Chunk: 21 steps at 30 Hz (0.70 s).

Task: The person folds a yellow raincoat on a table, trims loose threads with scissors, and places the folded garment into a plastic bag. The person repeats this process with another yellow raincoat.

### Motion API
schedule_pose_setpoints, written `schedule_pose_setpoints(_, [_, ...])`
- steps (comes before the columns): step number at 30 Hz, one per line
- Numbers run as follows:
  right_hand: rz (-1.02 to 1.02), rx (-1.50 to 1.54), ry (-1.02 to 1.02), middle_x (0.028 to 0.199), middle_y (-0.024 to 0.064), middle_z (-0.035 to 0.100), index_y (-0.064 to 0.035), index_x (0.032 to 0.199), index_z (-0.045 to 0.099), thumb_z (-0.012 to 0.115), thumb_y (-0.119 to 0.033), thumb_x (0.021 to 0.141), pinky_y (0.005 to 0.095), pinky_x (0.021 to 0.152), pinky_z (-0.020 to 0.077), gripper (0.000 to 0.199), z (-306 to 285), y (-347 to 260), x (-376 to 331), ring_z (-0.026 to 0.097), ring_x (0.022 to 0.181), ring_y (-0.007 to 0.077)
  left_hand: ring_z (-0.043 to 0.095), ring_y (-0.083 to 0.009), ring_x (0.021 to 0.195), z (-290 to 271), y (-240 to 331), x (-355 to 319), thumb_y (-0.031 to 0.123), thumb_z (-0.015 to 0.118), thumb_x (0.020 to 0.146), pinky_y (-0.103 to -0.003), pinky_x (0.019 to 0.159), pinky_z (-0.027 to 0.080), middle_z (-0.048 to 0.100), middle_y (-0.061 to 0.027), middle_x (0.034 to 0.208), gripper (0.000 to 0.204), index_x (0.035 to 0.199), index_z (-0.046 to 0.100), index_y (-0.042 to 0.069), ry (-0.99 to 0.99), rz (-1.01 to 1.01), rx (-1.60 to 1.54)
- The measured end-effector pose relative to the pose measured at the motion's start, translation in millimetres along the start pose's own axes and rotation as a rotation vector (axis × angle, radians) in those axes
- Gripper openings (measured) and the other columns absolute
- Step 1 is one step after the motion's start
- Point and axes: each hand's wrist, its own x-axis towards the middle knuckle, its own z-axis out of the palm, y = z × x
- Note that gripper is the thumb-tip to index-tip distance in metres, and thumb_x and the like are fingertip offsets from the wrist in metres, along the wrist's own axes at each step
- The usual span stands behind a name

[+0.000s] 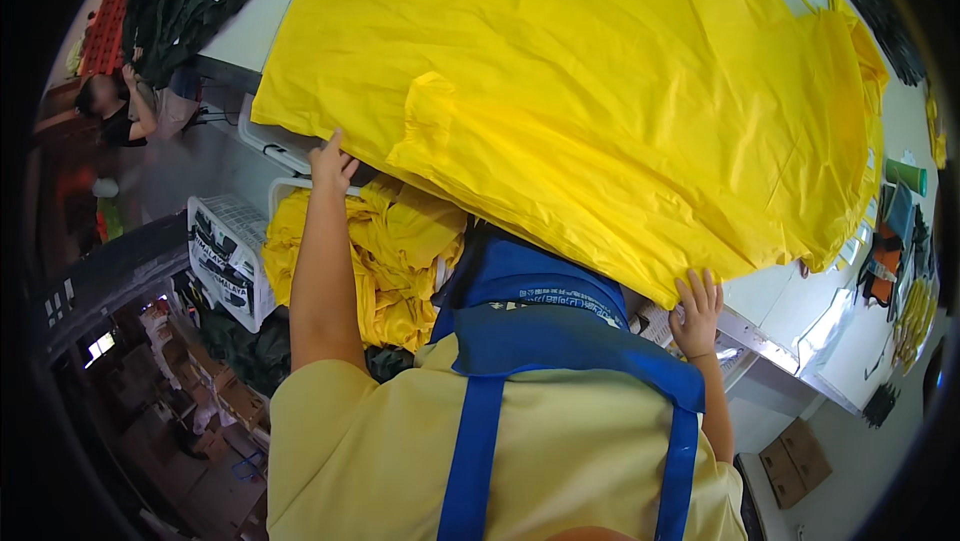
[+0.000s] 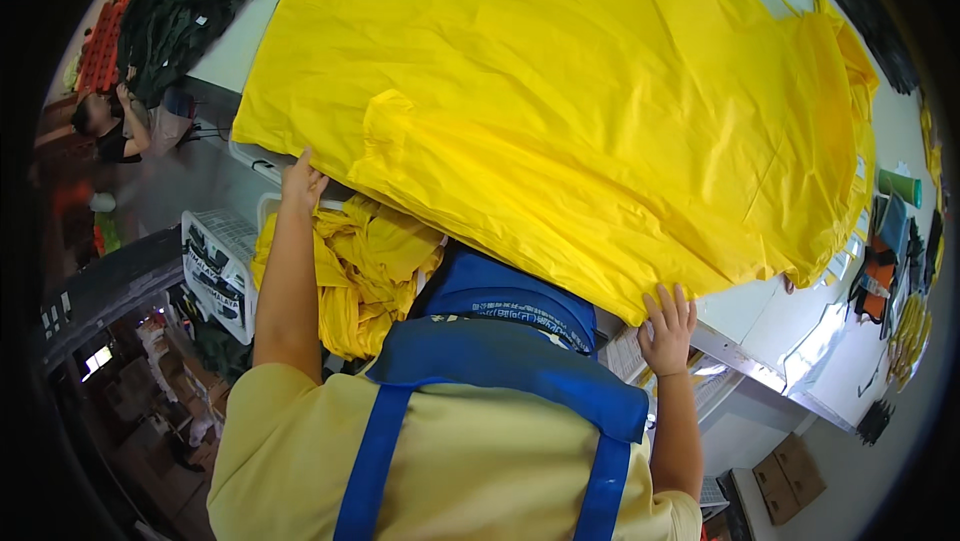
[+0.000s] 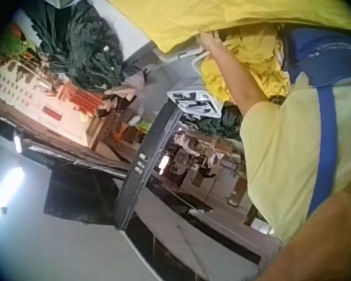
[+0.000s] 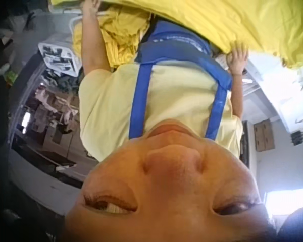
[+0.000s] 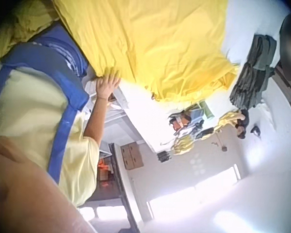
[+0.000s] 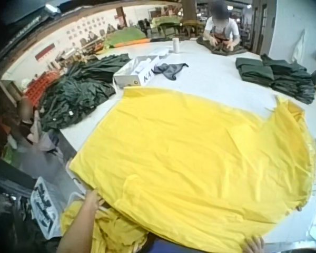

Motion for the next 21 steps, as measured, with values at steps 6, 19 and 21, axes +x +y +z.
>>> schedule_pose_setpoints(6, [-0.084, -0.004, 0.007, 0.116, 0.0073, 0.059, -0.0152, 0.103, 0.066, 0.061, -0.004, 0.07, 0.0469, 0.098, 0.04, 0.036, -6.5, 5.1, 5.5, 0.051, 0.114, 0.0322, 0.064, -0.0219, 0.081, -11.1, -1.4, 7.7, 0.005, 0.065, 0.085, -0.035, 0.066, 0.054, 0.062, -0.0109, 0.099, 0.029, 0.11, 0.05, 0.003, -0.122, 0.068, -0.047])
schedule_pose_setpoints(19, [0.544, 0.226, 0.159, 0.101, 0.0195, 0.061, -0.0007, 0.109, 0.05, 0.052, -0.017, 0.093, 0.0372, 0.078, 0.0455, 0.023, -119.8, 58.9, 113.2, 0.06, 0.093, 0.0335, 0.059, -0.021, 0.091, 67.8, 136.0, 2.7, 0.006, 0.061, 0.088, -0.031, 0.075, 0.052, 0.059, -0.0089, 0.099, 0.021, 0.107, 0.053, 0.001, -0.486, 0.323, -0.211])
schedule_pose_setpoints(21, [0.518, 0.071, 0.222, 0.109, 0.0215, 0.06, -0.002, 0.111, 0.052, 0.051, -0.025, 0.094, 0.0432, 0.08, 0.0459, 0.029, -116.9, 73.9, 170.4, 0.057, 0.099, 0.0388, 0.058, -0.0214, 0.091, 128.9, 146.0, -7.4, 0.013, 0.063, 0.088, -0.032, 0.071, 0.053, 0.057, -0.0091, 0.095, 0.029, 0.113, 0.052, 0.001, -0.368, 0.357, -0.004])
